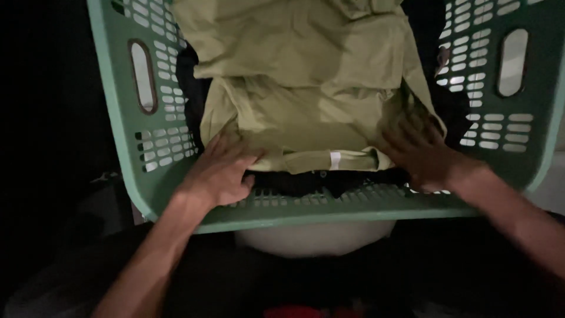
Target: Unloading clean clothes from a dryer into a laundry basket and smoothing them down.
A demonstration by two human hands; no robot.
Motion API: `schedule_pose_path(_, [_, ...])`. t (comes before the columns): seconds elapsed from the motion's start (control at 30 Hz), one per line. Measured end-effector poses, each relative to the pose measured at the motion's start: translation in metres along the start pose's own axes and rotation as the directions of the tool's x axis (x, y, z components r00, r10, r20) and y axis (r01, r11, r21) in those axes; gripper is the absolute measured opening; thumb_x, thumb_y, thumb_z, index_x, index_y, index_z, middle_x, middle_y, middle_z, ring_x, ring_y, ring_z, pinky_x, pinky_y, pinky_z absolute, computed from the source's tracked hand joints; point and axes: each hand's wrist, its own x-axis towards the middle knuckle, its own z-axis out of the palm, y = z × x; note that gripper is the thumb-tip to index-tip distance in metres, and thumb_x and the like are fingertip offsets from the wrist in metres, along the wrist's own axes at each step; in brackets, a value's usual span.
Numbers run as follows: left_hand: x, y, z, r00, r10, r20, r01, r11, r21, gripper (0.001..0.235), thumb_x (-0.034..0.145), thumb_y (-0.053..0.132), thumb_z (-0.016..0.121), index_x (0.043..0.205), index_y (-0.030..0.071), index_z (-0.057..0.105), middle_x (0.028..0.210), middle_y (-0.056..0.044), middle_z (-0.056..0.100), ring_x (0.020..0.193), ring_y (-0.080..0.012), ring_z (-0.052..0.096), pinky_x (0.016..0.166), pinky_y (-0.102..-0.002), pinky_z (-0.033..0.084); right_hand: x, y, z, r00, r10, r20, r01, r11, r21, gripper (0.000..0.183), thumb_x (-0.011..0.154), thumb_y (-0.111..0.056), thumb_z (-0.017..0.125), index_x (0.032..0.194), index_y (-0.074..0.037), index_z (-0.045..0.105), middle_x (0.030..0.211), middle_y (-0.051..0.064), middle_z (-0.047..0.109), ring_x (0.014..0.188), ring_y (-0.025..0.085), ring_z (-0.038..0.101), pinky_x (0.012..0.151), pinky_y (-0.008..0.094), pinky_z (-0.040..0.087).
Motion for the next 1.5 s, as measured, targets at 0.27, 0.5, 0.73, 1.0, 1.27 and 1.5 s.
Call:
schedule_pose_path(0.27, [0.001,0.021,-0.041,0.979,-0.014,-0.204,-0.089,0.868,-0.488,0.046,0.101,0.029,0.059,0.070,-0.004,0.065,0.061,-0.015,0.065,0.053,-0.0338,0.055,0.066,-0.046,0.049,-0.016,-0.001,-0.062,0.973,-0.221,0.063,0.185,0.914,0.360,0.063,0.080,-0.019,0.065,0.142,-0.024,0.053,0.137,0.003,0.059,0.120,0.029,0.060,0.104,0.044,0.051])
schedule_pose_path(0.5, [0.015,0.014,-0.011,0.979,-0.077,-0.188,-0.004,0.918,-0.396,0.051,0.105,0.033,0.059,0.071,-0.004,0.068,0.064,-0.018,0.066,0.052,-0.0370,0.060,0.063,-0.050,0.052,-0.033,0.001,-0.088,0.937,-0.147,0.316,-0.010,0.895,0.446,0.060,0.091,-0.030,0.057,0.149,-0.041,0.049,0.156,-0.016,0.051,0.139,0.011,0.058,0.114,0.031,0.051])
schedule_pose_path(0.73, [0.021,0.015,0.020,0.816,0.114,-0.567,-0.197,0.976,-0.088,0.064,0.099,0.046,0.060,0.146,0.004,0.050,0.135,-0.023,0.045,0.122,-0.0474,0.040,0.109,-0.060,0.029,-0.008,-0.035,-0.088,0.991,-0.030,-0.131,0.084,0.898,0.431,0.075,0.087,-0.048,0.069,0.151,-0.021,0.040,0.113,0.011,0.063,0.096,0.032,0.061,0.087,0.045,0.048])
schedule_pose_path(1.0, [0.033,0.019,0.032,0.987,-0.091,-0.135,0.067,0.983,-0.173,0.090,0.085,0.088,0.033,0.158,0.034,0.037,0.170,-0.019,0.005,0.154,-0.0475,-0.004,0.117,-0.067,-0.006,0.007,-0.073,-0.079,0.985,-0.170,-0.041,0.174,0.924,0.341,0.089,0.086,-0.083,0.027,0.163,-0.044,0.006,0.173,0.004,-0.010,0.155,0.039,-0.017,0.116,0.071,-0.011])
schedule_pose_path(1.27, [0.040,0.022,0.029,0.990,-0.141,-0.008,0.139,0.986,-0.092,0.093,0.084,0.090,0.030,0.160,0.037,0.028,0.171,-0.017,0.010,0.157,-0.0395,-0.001,0.117,-0.064,-0.005,0.015,-0.077,-0.069,0.990,-0.138,-0.017,0.137,0.946,0.292,0.089,0.084,-0.082,0.028,0.162,-0.047,0.002,0.174,0.006,-0.007,0.154,0.043,0.003,0.112,0.079,0.009])
schedule_pose_path(1.5, [0.041,0.026,0.038,0.953,0.032,-0.301,-0.057,0.996,-0.074,0.089,0.096,0.082,0.032,0.160,0.021,0.036,0.147,-0.028,0.039,0.137,-0.0553,0.029,0.109,-0.078,0.010,0.016,-0.076,-0.073,0.956,-0.202,-0.213,0.253,0.934,0.250,0.089,0.091,-0.076,0.035,0.165,-0.034,0.008,0.172,0.008,0.005,0.154,0.039,0.006,0.113,0.073,0.004])
